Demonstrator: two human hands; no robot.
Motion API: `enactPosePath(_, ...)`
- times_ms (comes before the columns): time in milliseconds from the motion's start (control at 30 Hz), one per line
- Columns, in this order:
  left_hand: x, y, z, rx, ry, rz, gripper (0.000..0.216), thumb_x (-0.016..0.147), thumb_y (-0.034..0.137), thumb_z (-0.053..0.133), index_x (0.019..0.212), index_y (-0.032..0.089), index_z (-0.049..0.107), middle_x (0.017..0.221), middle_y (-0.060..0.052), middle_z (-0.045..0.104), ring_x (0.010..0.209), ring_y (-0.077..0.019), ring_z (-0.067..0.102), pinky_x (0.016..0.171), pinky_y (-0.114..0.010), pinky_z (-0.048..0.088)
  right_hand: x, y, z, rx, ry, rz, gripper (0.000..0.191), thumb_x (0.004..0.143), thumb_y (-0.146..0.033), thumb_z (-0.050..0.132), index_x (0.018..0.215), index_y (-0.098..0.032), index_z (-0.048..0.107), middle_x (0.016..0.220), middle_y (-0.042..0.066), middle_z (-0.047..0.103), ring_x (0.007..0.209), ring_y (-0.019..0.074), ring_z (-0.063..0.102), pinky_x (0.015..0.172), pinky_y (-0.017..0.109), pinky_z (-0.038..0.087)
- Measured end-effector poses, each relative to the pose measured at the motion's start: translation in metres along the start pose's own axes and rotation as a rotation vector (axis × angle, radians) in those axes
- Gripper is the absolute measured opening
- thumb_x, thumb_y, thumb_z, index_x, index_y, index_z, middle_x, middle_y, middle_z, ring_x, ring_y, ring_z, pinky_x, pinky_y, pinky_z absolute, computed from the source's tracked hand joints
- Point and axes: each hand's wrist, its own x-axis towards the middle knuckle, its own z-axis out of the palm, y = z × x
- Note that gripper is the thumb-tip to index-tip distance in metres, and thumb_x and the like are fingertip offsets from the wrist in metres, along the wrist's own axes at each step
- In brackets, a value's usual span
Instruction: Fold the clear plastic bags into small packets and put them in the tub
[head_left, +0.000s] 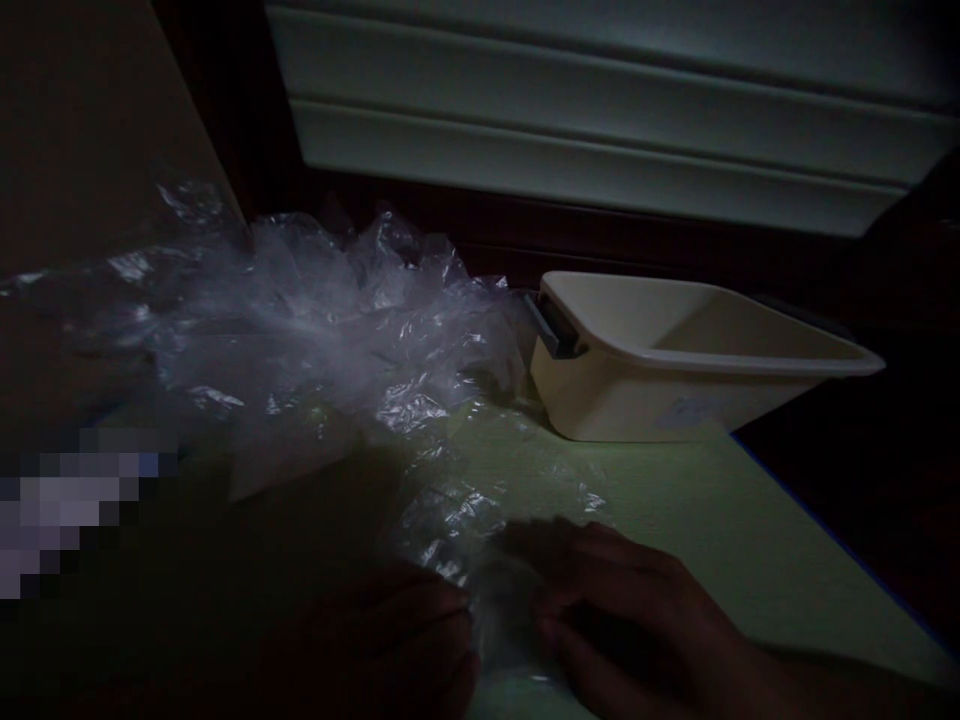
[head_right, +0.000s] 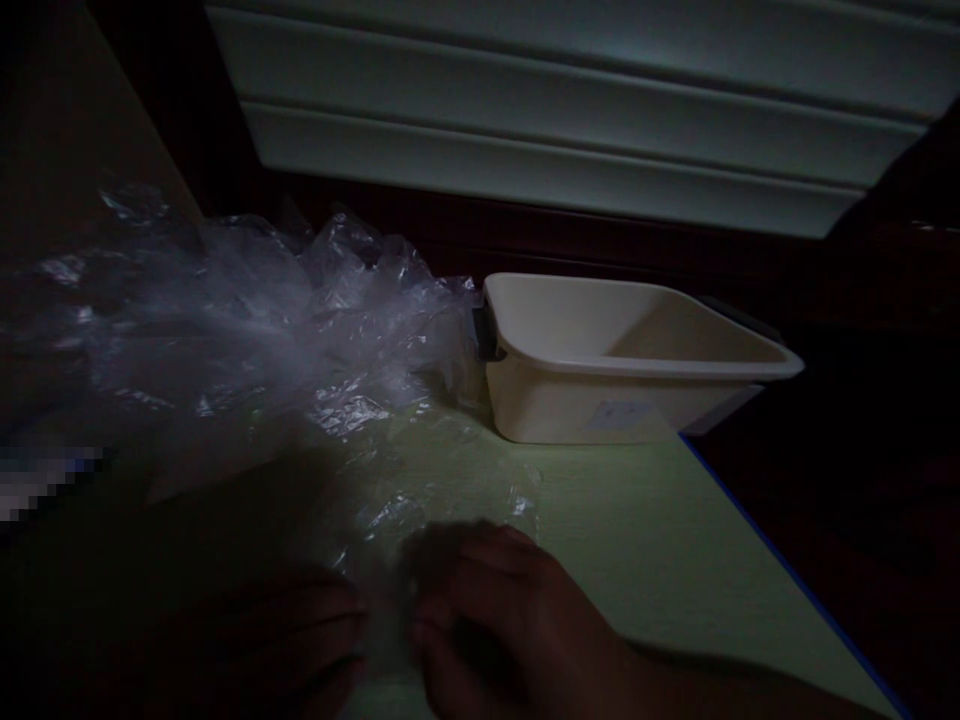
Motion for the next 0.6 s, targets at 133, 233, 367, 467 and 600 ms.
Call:
enactPosePath(133, 0.007, 0.005, 0.001, -0.067, 0.106, -0.204, 0.037, 0.103, 0.017, 0.029, 0.084, 0.02, 0.061, 0.078, 0.004, 0.068, 0.078, -0.0068, 0.061, 0.08, -0.013, 0.05, 0.008, 0.008, 0.003, 0.01, -0.1, 0.028, 0.017, 0.086, -0.013, 0.05, 0.075, -0.019, 0.061, 0.07, 0.002, 0.066, 0.066, 0.0145, 0.062, 0.062, 0.026, 0.049)
enactPosePath(233, 0.007, 0.008, 0.001, -0.062, 0.138, -0.098, 0.036, 0.104, 0.019, 0.029, 0.087, 0.021, 0.061, 0.078, 0.005, 0.069, 0.078, -0.006, 0.061, 0.082, -0.011, 0.049, 0.011, 0.012, 0.001, -0.011, -0.139, 0.085, 0.012, 0.086, -0.015, 0.051, 0.079, -0.018, 0.06, 0.069, 0.002, 0.065, 0.064, 0.0141, 0.06, 0.059, 0.025, 0.046)
enactPosePath(367, 0.004, 0.011, -0.003, -0.025, 0.105, -0.131, 0.038, 0.105, 0.021, 0.028, 0.085, 0.021, 0.06, 0.081, 0.006, 0.07, 0.082, -0.0066, 0.063, 0.084, -0.014, 0.048, 0.009, 0.012, -0.003, 0.013, -0.16, 0.184, 0.009, 0.086, -0.023, 0.059, 0.092, -0.017, 0.059, 0.07, 0.001, 0.064, 0.062, 0.0148, 0.059, 0.058, 0.027, 0.046)
enactPosePath(467, 0.004, 0.011, -0.004, -0.018, 0.105, -0.114, 0.04, 0.105, 0.017, 0.028, 0.082, 0.019, 0.06, 0.079, 0.006, 0.069, 0.085, -0.0068, 0.062, 0.09, -0.015, 0.046, 0.007, 0.013, -0.006, 0.022, -0.147, 0.093, 0.015, 0.088, -0.032, 0.061, 0.084, -0.018, 0.06, 0.079, 0.003, 0.067, 0.073, 0.0168, 0.063, 0.067, 0.03, 0.046)
enactPosePath(600, 0.001, 0.003, 0.003, -0.061, 0.102, -0.048, 0.035, 0.104, 0.018, 0.031, 0.086, 0.018, 0.061, 0.079, 0.005, 0.07, 0.081, -0.0055, 0.063, 0.088, -0.011, 0.047, 0.004, 0.026, -0.004, -0.035, -0.231, -0.075, 0.026, 0.074, -0.044, 0.074, 0.08, -0.021, 0.063, 0.082, 0.001, 0.067, 0.078, 0.0183, 0.062, 0.068, 0.031, 0.042)
